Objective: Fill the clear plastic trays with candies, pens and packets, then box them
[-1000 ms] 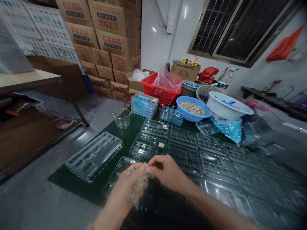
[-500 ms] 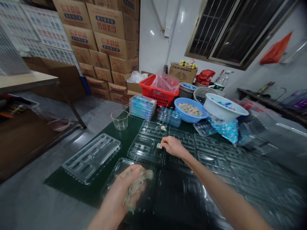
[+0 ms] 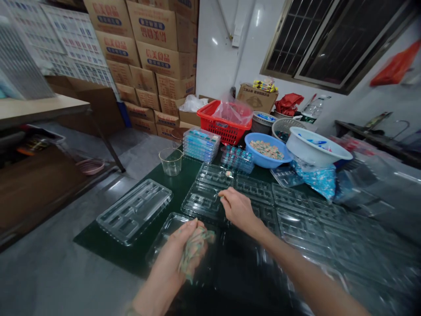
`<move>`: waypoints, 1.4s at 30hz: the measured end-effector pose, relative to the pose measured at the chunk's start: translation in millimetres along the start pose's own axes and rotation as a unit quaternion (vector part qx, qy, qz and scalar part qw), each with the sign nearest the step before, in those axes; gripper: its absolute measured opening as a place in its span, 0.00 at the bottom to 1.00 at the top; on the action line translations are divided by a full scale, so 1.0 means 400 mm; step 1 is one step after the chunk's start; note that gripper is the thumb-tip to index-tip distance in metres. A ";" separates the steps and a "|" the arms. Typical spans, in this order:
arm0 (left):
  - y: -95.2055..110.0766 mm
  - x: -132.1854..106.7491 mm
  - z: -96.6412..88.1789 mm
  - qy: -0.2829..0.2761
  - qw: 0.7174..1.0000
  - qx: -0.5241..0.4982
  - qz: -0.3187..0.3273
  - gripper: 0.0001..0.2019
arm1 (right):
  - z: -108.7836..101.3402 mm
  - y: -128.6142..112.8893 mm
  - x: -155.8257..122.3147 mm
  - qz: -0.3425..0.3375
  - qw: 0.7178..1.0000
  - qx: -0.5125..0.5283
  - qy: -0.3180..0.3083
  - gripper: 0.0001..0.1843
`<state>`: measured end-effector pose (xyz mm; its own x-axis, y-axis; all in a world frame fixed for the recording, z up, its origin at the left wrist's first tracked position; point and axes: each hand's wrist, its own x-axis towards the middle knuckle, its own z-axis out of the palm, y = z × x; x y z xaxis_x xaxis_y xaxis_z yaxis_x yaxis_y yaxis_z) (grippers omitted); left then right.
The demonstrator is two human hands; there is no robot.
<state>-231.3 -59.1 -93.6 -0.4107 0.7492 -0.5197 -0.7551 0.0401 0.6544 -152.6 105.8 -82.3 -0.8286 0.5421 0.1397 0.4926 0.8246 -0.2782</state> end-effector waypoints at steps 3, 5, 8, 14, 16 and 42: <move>-0.004 0.008 0.003 0.000 0.999 -0.025 -0.023 0.11 | -0.041 -0.040 -0.066 -0.100 0.978 0.181 -0.035 0.09; -0.009 0.011 0.008 -0.007 0.999 -0.028 -0.037 0.11 | -0.066 -0.063 -0.100 -0.138 0.954 0.253 -0.079 0.12; -0.018 0.008 0.021 -0.022 0.999 -0.017 -0.038 0.11 | -0.087 -0.080 -0.125 -0.126 0.952 0.263 -0.090 0.08; -0.032 -0.002 0.049 -0.039 0.999 0.022 -0.025 0.11 | -0.085 -0.066 -0.128 -0.092 0.961 0.248 -0.087 0.04; -0.035 -0.001 0.054 -0.053 0.998 0.023 -0.017 0.11 | -0.085 -0.063 -0.133 -0.095 0.959 0.252 -0.093 0.05; -0.049 0.002 0.057 -0.095 0.994 0.039 -0.028 0.13 | -0.041 -0.023 -0.124 0.076 0.888 0.445 -0.083 0.08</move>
<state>-205.2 -44.1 -94.3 -0.2590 0.8557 -0.4479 -0.7297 0.1305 0.6712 -111.8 73.9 -71.1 -0.8351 0.5436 -0.0846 0.2568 0.2492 -0.9338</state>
